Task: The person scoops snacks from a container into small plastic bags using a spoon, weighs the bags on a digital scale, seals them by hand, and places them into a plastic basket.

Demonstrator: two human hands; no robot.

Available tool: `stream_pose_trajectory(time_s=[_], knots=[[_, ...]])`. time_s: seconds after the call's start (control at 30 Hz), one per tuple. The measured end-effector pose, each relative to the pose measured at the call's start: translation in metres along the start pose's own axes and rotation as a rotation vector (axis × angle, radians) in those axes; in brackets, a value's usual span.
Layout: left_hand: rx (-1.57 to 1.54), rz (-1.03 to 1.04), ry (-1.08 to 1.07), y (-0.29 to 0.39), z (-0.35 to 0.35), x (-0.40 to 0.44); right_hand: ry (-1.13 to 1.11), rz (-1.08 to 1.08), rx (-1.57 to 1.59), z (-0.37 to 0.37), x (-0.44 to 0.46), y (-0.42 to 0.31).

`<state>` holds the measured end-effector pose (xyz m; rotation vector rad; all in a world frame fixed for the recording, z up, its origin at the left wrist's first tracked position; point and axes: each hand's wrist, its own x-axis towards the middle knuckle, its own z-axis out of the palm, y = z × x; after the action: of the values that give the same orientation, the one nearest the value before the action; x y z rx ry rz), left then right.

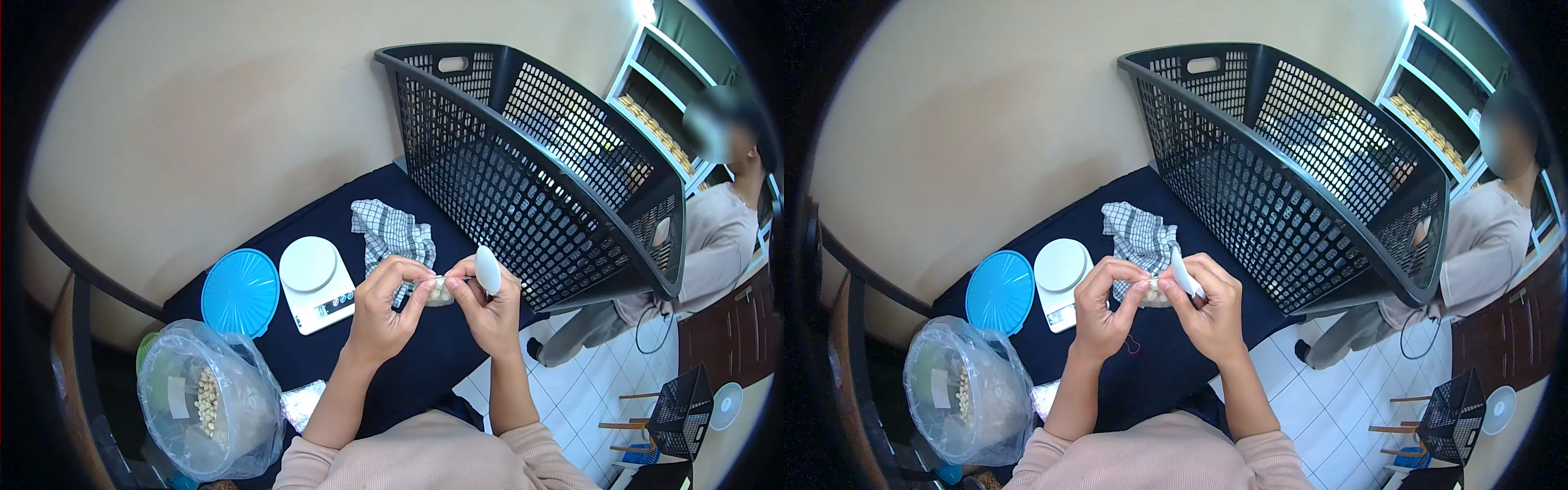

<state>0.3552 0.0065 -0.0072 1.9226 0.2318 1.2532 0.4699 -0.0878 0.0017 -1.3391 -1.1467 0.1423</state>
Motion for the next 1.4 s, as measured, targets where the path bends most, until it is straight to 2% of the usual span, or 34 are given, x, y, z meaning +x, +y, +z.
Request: stream_pose_trajectory(time_s=[0.2, 0.47, 0.67, 0.8, 0.93, 1.0, 1.07, 1.2, 1.3, 1.33, 1.37, 1.4], knots=[[0.024, 0.016, -0.025, 0.001, 0.000, 0.006, -0.025, 0.031, 0.002, -0.001, 0.001, 0.005], [0.020, 0.054, -0.095, -0.002, -0.002, 0.000, -0.099, -0.040, -0.069, -0.006, -0.002, -0.001], [0.012, 0.031, -0.095, 0.004, -0.002, -0.006, -0.129, -0.021, -0.079, -0.005, -0.007, -0.006], [0.007, -0.011, -0.171, 0.011, -0.011, -0.010, -0.141, -0.078, -0.076, -0.006, -0.012, -0.008], [0.015, -0.099, -0.262, 0.017, -0.014, -0.016, -0.253, -0.110, -0.105, -0.010, -0.019, -0.007], [0.027, -0.082, -0.253, 0.018, -0.014, -0.019, -0.348, -0.075, -0.125, -0.011, -0.019, -0.010], [0.032, -0.064, -0.221, 0.022, -0.016, -0.018, -0.343, -0.076, -0.150, -0.015, -0.016, -0.019], [0.003, 0.033, -0.094, 0.037, -0.021, -0.009, -0.408, -0.233, -0.315, -0.035, 0.008, -0.059], [-0.032, 0.051, -0.003, 0.048, -0.023, -0.006, -0.501, -0.263, -0.396, -0.045, 0.027, -0.083], [-0.025, 0.085, 0.055, 0.050, -0.023, -0.005, -0.432, -0.376, -0.442, -0.051, 0.037, -0.089], [-0.028, 0.095, 0.099, 0.040, -0.029, -0.009, -0.286, -0.399, -0.593, -0.062, 0.047, -0.105], [-0.078, 0.020, 0.171, 0.040, -0.034, -0.013, -0.074, -0.397, -0.621, -0.077, 0.060, -0.106]])
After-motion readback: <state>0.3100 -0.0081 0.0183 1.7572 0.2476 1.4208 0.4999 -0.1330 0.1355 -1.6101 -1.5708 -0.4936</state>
